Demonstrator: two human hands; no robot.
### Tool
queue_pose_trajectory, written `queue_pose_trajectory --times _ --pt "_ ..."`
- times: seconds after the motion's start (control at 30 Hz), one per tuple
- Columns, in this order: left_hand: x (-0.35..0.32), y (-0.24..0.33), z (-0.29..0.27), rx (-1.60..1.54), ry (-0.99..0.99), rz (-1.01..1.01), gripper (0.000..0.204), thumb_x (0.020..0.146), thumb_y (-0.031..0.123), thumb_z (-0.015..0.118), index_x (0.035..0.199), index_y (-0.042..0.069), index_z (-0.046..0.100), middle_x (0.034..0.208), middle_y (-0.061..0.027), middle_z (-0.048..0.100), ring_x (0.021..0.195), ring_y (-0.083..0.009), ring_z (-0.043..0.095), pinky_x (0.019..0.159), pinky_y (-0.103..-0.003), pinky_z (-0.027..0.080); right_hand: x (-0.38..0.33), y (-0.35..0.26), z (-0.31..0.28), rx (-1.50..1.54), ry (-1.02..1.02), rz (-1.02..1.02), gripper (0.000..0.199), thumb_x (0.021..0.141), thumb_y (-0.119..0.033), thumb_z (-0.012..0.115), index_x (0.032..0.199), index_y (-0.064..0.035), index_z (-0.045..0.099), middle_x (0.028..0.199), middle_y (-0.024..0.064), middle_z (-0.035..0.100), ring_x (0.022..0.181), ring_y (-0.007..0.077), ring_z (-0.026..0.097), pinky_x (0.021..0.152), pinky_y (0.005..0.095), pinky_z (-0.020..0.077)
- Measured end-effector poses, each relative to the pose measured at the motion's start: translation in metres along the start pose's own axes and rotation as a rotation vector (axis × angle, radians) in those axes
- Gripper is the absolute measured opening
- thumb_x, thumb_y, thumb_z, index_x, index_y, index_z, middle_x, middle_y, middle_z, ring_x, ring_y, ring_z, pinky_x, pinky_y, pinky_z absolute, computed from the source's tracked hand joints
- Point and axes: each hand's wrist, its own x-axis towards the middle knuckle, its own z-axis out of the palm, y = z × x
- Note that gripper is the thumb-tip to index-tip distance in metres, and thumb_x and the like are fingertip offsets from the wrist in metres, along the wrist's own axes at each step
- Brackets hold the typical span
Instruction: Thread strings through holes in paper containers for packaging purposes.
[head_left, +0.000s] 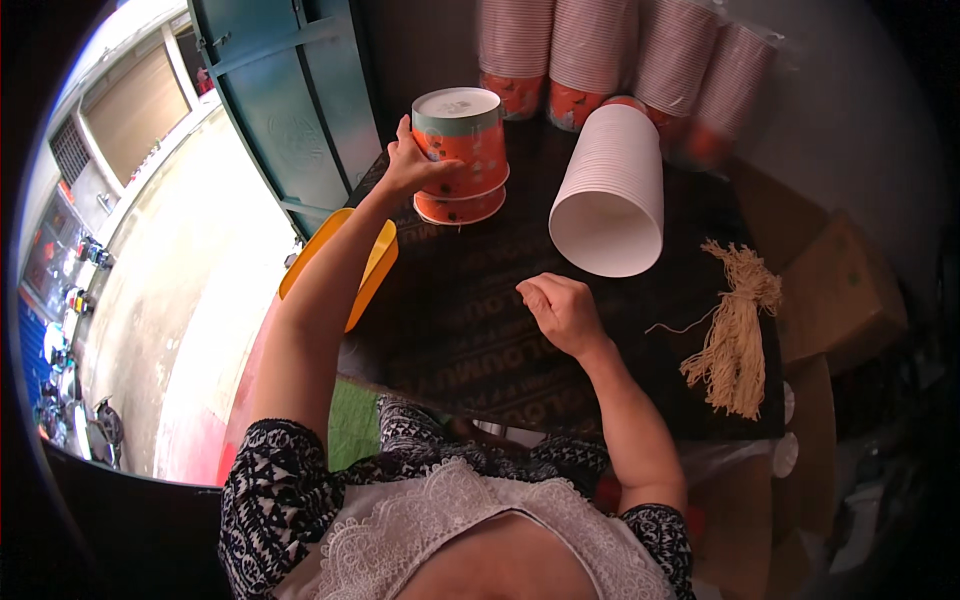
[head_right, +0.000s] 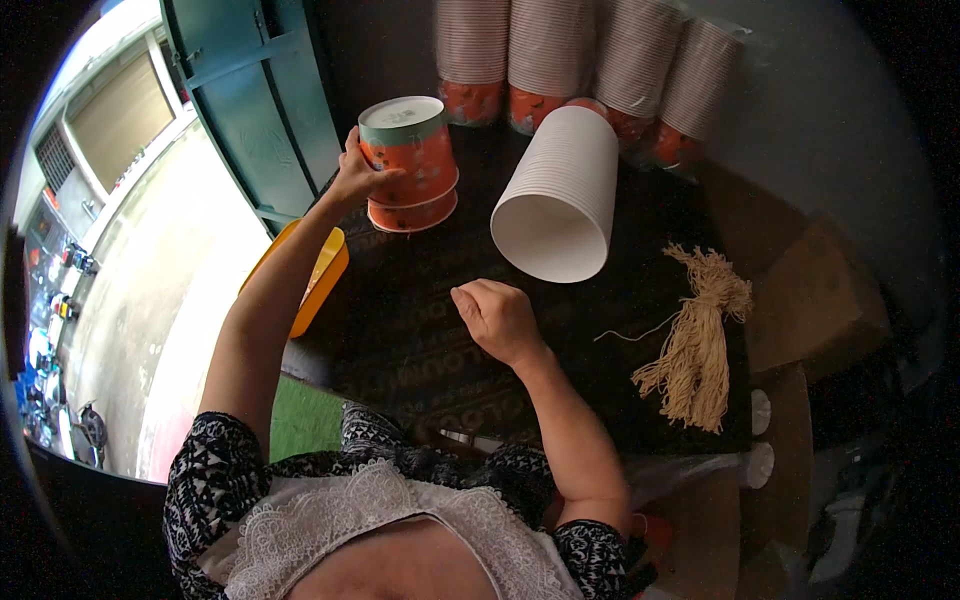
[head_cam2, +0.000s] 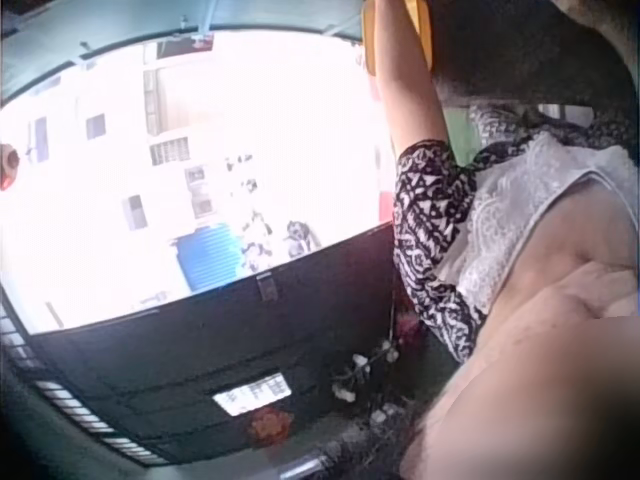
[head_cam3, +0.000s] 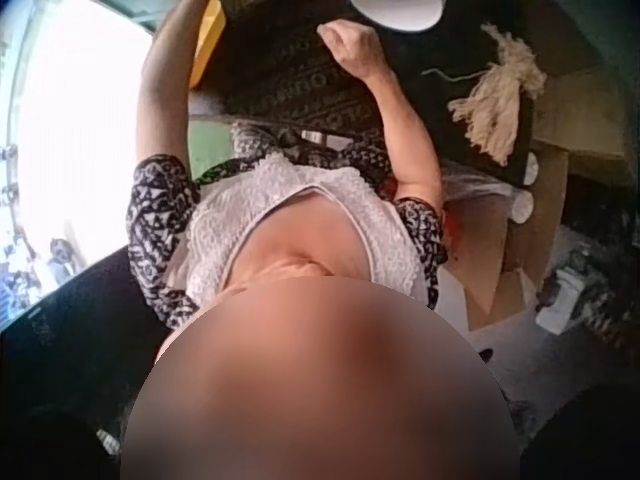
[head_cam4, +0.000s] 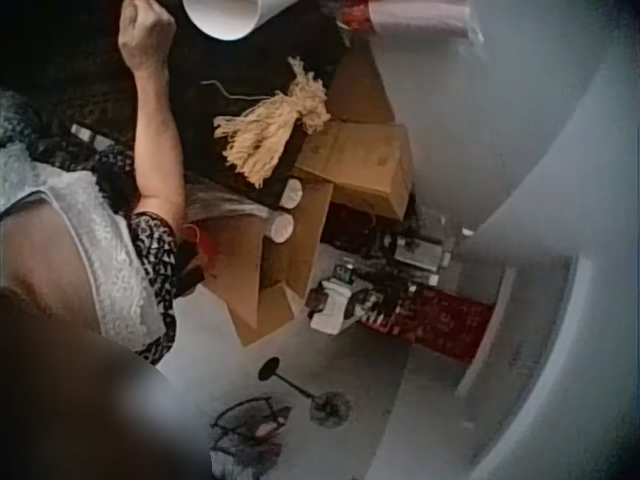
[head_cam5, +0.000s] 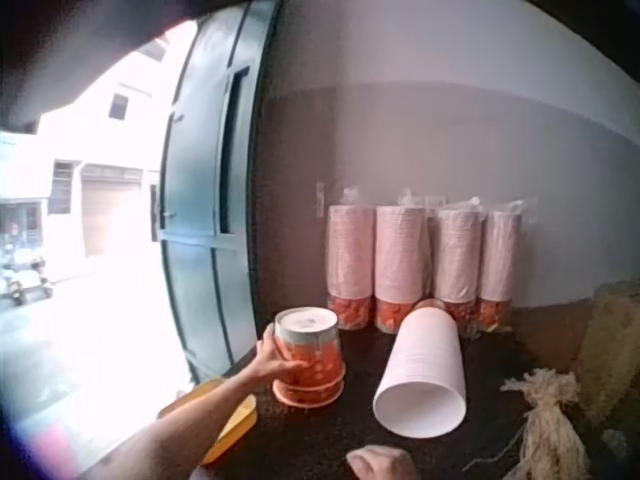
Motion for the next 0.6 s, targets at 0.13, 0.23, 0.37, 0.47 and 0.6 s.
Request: queue_pose_trajectory --times 0.13,0.23,0.37,0.47,0.6 --pt "-0.006 -0.001 0.002 0.0 0.02 -0.015 0.143 0.046 0.052 0.089 0.144 -0.008 0.004 0.136 -0.0317 0.033 0.128 -0.0411 0.033 0.108 -0.045 0.032 0.0 0.0 0.001 0.012 -0.009 -0.003 0.021 0.091 -0.016 0.058 0.08 0.0015 0.063 0.07 0.0152 0.062 0.064 0.032 0.061 0.054 0.0376 0.0481" --pt "-0.012 0.002 0.004 0.035 0.059 -0.043 0.14 0.049 0.048 0.09 0.143 -0.01 0.005 0.134 -0.0318 0.037 0.127 -0.0404 0.037 0.107 -0.044 0.033 -0.001 -0.002 0.0 0.003 -0.028 0.002 0.02 0.091 -0.014 0.056 0.082 0.0029 0.063 0.07 0.0137 0.062 0.063 0.029 0.061 0.056 0.0346 0.0473" --pt "-0.018 0.012 0.001 -0.014 0.01 -0.08 0.137 0.051 0.046 0.09 0.142 -0.012 0.006 0.133 -0.0308 0.039 0.127 -0.0392 0.039 0.105 -0.042 0.036 -0.001 -0.002 0.001 -0.004 -0.019 0.003 0.019 0.09 -0.012 0.056 0.082 0.0031 0.063 0.071 0.0144 0.062 0.064 0.0294 0.062 0.057 0.0349 0.0479" --pt "-0.015 0.013 -0.003 0.039 0.185 0.067 0.134 0.052 0.048 0.09 0.144 -0.006 0.009 0.139 -0.0305 0.031 0.129 -0.0386 0.038 0.103 -0.043 0.039 -0.001 0.001 0.001 -0.006 -0.016 -0.008 0.017 0.089 -0.011 0.056 0.083 0.0031 0.063 0.072 0.0147 0.062 0.065 0.0296 0.062 0.058 0.0352 0.0485" --pt "-0.015 0.032 -0.004 0.069 0.09 0.17 0.123 0.058 0.048 0.087 0.146 0.003 0.015 0.142 -0.0259 0.031 0.129 -0.038 0.038 0.106 -0.044 0.038 -0.002 0.003 -0.001 -0.001 -0.007 0.001 0.02 0.09 -0.015 0.058 0.078 0.0012 0.063 0.07 0.0149 0.062 0.064 0.0324 0.061 0.055 0.0384 0.0481"
